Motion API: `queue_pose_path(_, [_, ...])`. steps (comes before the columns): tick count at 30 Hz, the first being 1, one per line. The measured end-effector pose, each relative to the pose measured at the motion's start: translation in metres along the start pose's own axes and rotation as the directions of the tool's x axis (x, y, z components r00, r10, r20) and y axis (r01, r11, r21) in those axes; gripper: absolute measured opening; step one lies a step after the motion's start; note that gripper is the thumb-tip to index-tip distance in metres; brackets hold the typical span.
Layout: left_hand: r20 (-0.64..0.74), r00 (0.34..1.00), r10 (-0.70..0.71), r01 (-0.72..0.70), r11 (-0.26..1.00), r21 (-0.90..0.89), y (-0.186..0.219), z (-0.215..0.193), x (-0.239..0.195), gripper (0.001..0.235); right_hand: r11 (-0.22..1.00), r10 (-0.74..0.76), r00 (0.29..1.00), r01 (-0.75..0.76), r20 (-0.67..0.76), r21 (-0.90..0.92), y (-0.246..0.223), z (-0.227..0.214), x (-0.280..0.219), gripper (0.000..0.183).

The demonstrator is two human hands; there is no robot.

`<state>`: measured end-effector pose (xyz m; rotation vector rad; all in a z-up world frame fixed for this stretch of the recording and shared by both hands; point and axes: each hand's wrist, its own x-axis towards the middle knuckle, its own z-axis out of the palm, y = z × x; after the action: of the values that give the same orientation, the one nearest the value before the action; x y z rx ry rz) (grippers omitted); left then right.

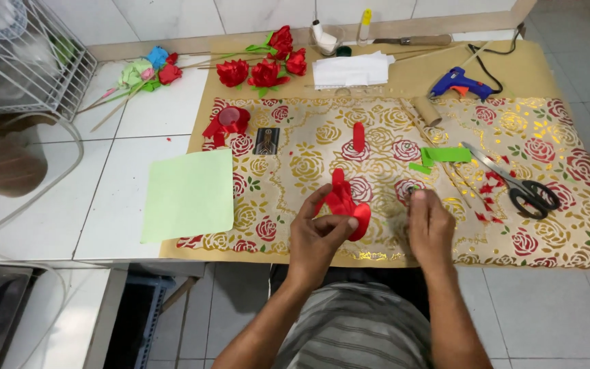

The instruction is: Sealing the edges of fabric petals using a lighter to prevent fraying for artificial flower construction.

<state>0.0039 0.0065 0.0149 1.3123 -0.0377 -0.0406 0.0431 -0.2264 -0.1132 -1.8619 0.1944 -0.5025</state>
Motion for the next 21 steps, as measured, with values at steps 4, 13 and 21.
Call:
queue_pose_path(4, [-0.006, 0.999, 0.033, -0.033, 0.999, 0.005, -0.008, -0.001, 0.007, 0.08, 0.713, -0.285, 0.954, 0.276, 0.094, -0.644, -0.036, -0.022, 0.012, 0.041])
queue_pose_path(13, [0.071, 0.997, 0.032, -0.035, 0.999, 0.038, -0.015, 0.013, 0.013, 0.085, 0.892, -0.096, 0.979, 0.004, 0.18, 0.451, -0.082, 0.013, -0.02, 0.054])
queue_pose_path(21, [0.092, 0.98, 0.175, -0.182, 0.981, 0.067, -0.039, 0.009, 0.011, 0.096, 0.84, -0.015, 0.998, -0.022, 0.064, 0.542, -0.083, 0.035, -0.031, 0.05])
